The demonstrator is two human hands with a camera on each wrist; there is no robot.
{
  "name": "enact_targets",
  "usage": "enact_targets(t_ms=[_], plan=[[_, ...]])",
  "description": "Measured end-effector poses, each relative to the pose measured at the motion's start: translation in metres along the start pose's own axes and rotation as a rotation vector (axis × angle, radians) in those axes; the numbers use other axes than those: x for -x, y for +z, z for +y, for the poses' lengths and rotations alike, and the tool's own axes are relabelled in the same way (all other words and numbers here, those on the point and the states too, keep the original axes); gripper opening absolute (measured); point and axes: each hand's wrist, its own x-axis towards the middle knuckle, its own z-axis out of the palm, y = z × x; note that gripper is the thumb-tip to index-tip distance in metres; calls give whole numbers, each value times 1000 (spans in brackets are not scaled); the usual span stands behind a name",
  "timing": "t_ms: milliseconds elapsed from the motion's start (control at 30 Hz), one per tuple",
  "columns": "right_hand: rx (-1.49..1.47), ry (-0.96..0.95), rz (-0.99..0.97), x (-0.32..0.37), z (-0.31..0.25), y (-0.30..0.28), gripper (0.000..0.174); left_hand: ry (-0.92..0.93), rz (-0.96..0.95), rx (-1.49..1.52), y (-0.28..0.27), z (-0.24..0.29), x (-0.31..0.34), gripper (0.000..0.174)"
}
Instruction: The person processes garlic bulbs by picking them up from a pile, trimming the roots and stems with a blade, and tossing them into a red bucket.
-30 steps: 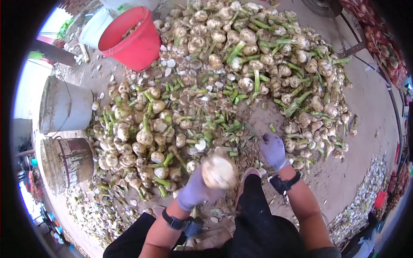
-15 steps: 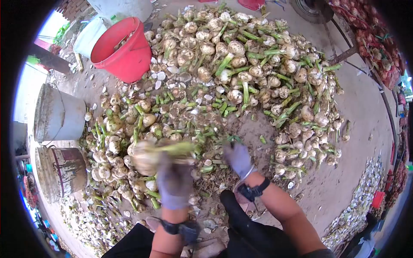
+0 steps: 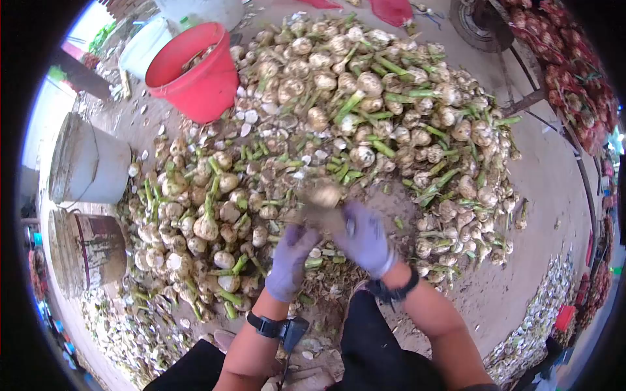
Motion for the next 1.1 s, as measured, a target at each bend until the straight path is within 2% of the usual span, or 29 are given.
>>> enact_targets(t_ms=[33, 67, 100, 133, 167, 200, 233, 267, 300, 367, 400, 433, 500, 533, 567, 633, 667, 700, 767, 800, 833, 867, 900, 933, 967, 1033, 1067, 1100], plan=[[-283, -7, -171, 6, -21, -16, 41, -5, 15, 0, -4, 1, 5, 57], [-356, -30, -251, 18, -30, -27, 41, -36, -38, 24, -6, 4, 13, 59], [-367, -27, -260, 18, -37, -40, 41, -68, -93, 48, -7, 10, 21, 61], [-372, -22, -251, 17, -43, -54, 39, 23, -127, -7, -3, 19, 32, 68], [-371, -17, -238, 15, -45, -62, 37, 23, -128, -8, -1, 25, 38, 68], [-217, 67, -343, 15, -44, -66, 37, -34, -180, 120, 1, 30, 44, 70], [-214, 73, -345, 9, -48, -71, 37, -94, -232, 250, 2, 30, 48, 73], [-6, 11, -452, 1, -57, -78, 38, 38, -307, 49, -1, 22, 49, 73], [202, -53, -557, -2, -62, -80, 39, 29, -307, 52, -8, 13, 46, 73], [199, -112, -505, 3, -58, -71, 41, -442, -140, 470, -20, -1, 41, 70], [136, -168, -499, 4, -58, -69, 41, -470, -175, 415, -14, 7, 43, 57], [73, -225, -492, 4, -58, -68, 41, -476, -173, 414, -10, 18, 44, 57], [34, -203, -494, 6, -63, -65, 38, -808, -227, 1050, -5, 33, 47, 58], [-4, -184, -494, 8, -64, -64, 36, -727, -254, 996, -7, 26, 47, 75], [-5, -178, -494, 10, -56, -59, 36, -733, -251, 995, -3, 26, 51, 75], [1, -130, -554, 18, -28, -43, 39, -252, -150, 50, 13, 39, 63, 79], [-55, -77, -527, 21, -24, -37, 31, -101, -248, -155, 5, 26, 63, 74], [-52, -83, -528, 25, -17, -27, 31, -95, -247, -152, -4, 18, 62, 74], [-59, -192, -278, 43, -1, -9, 22, 41, -288, -160, -15, 7, 60, 72], [-60, -182, -285, 46, 6, -6, 22, -211, -307, 438, -5, 20, 56, 78], [82, 62, -468, 41, 14, -3, 24, -71, -243, -243, -15, 30, 50, 74], [222, 309, -638, 37, 19, 0, 26, 8, -272, -437, -16, 41, 58, 71], [213, 321, -631, 39, 29, -6, 26, 85, -303, -635, -16, 55, 68, 69], [160, 430, -509, 40, 46, -20, 29, 90, -259, -480, -20, 52, 71, 73], [100, 527, -388, 37, 52, -25, 34, -56, -175, -354, -16, 65, 72, 75], [31, 543, -358, 35, 24, -30, 35, 625, -192, -1092, -39, 62, 39, 75], [-30, 565, -343, 33, 8, -32, 37, 502, -8, -893, -47, 45, 36, 72], [-25, 564, -338, 34, -4, -30, 37, 369, 110, -589, -32, 47, 35, 70]])
